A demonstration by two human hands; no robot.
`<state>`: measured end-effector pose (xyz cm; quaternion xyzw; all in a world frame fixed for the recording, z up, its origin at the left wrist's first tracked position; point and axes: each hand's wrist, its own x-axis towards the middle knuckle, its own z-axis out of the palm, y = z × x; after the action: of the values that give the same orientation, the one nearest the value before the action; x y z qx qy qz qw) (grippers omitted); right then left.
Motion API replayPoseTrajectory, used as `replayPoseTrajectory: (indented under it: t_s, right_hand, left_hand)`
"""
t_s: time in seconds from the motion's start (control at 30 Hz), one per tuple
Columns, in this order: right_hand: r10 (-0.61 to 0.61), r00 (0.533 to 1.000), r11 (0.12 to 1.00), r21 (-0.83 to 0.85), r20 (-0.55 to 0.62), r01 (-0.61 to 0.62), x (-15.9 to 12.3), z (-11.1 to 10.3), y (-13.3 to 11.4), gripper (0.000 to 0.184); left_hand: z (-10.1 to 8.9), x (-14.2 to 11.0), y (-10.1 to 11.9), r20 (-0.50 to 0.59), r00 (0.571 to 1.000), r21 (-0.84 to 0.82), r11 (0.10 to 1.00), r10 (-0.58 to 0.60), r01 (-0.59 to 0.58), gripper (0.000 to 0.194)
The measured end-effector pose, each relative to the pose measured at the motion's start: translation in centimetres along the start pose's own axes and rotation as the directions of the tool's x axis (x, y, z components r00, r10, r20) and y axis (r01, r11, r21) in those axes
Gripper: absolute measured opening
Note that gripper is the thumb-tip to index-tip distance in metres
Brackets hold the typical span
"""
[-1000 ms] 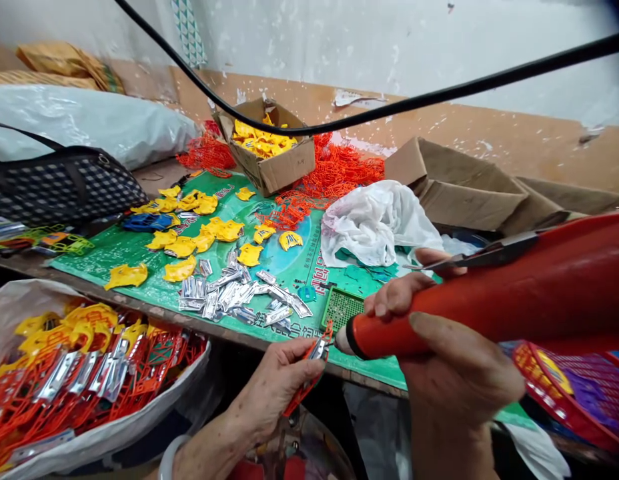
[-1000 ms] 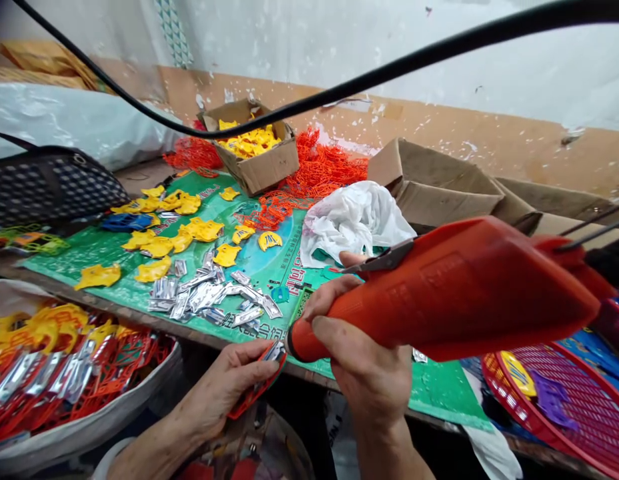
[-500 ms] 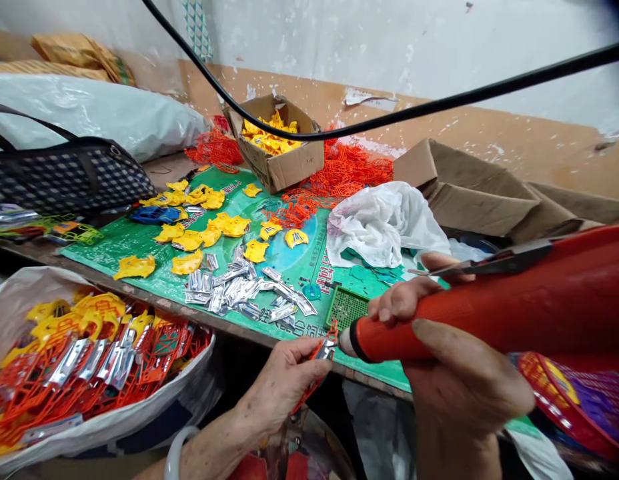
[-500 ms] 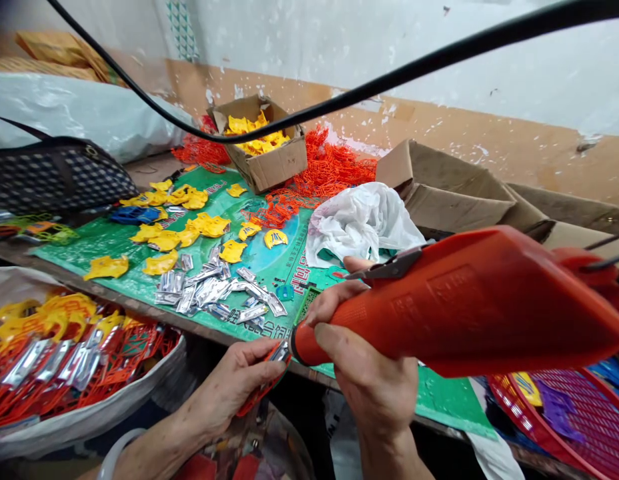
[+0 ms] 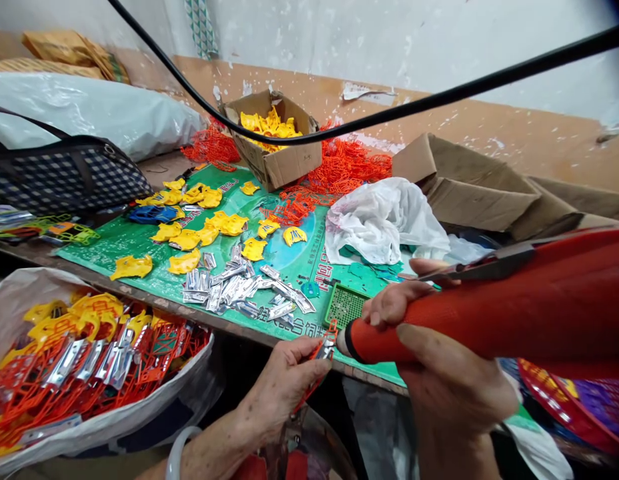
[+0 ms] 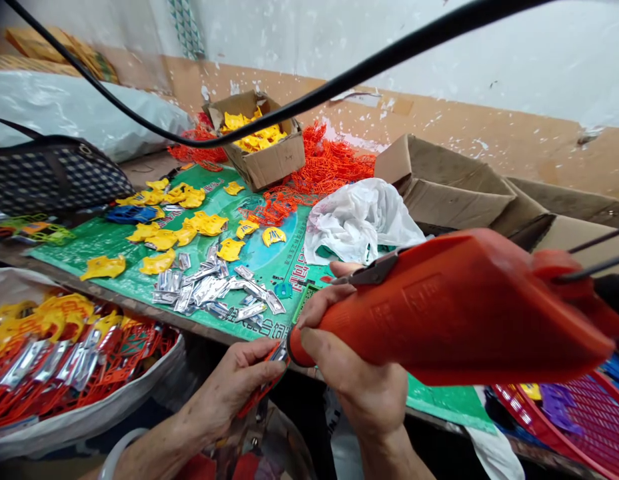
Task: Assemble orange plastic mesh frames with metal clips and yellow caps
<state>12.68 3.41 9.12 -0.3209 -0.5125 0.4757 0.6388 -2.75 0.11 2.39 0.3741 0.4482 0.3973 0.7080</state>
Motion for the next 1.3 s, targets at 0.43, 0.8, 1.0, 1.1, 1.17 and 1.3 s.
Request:
replayPoseTrajectory:
  t_s: [0.43, 0.8, 1.0, 1.1, 1.17, 1.3]
  right_hand:
    - [-0.009, 1.0, 1.0, -0.019, -0.003, 0.009, -0.5, 0.0, 0.5, 0.045]
    - [-0.014, 0.999, 1.0, -0.014, -0.03, 0.013, -0.3, 0.3, 0.4, 0.038]
    - [-0.016, 0.998, 0.991, 0.13, -0.062, 0.024, 0.7, 0.9, -0.3, 0.038]
    - [-0.044, 0.995, 0.991, 0.121, -0.09, 0.055, 1.2, 0.5, -0.7, 0.044]
    - [-0.077, 0.988, 0.992, 0.091, -0.133, 0.089, 1.6, 0.0, -0.8, 0.044]
    - [-0.132, 0.947, 0.991, -0.033, -0.292, 0.128, 2.5, -1.4, -0.3, 0.045]
  left_hand:
    - [0.5, -0.2, 0.1, -0.046, 0.999, -0.016, 1.0, -0.017, 0.016, 0.031]
    - [0.4, -0.2, -0.3, -0.031, 0.998, -0.094, 0.994, -0.051, 0.048, 0.027]
    - [0.1, -0.1, -0.3, -0.028, 0.996, -0.163, 0.983, -0.085, 0.08, 0.026]
    - [0.0, 0.0, -0.1, -0.048, 0.994, -0.195, 0.977, -0.101, 0.09, 0.024]
    - [0.0, 0.1, -0.1, -0.055, 0.993, -0.213, 0.973, -0.105, 0.091, 0.022]
    - [-0.2, 0.5, -0.4, -0.094, 0.987, -0.192, 0.975, -0.133, 0.113, 0.022]
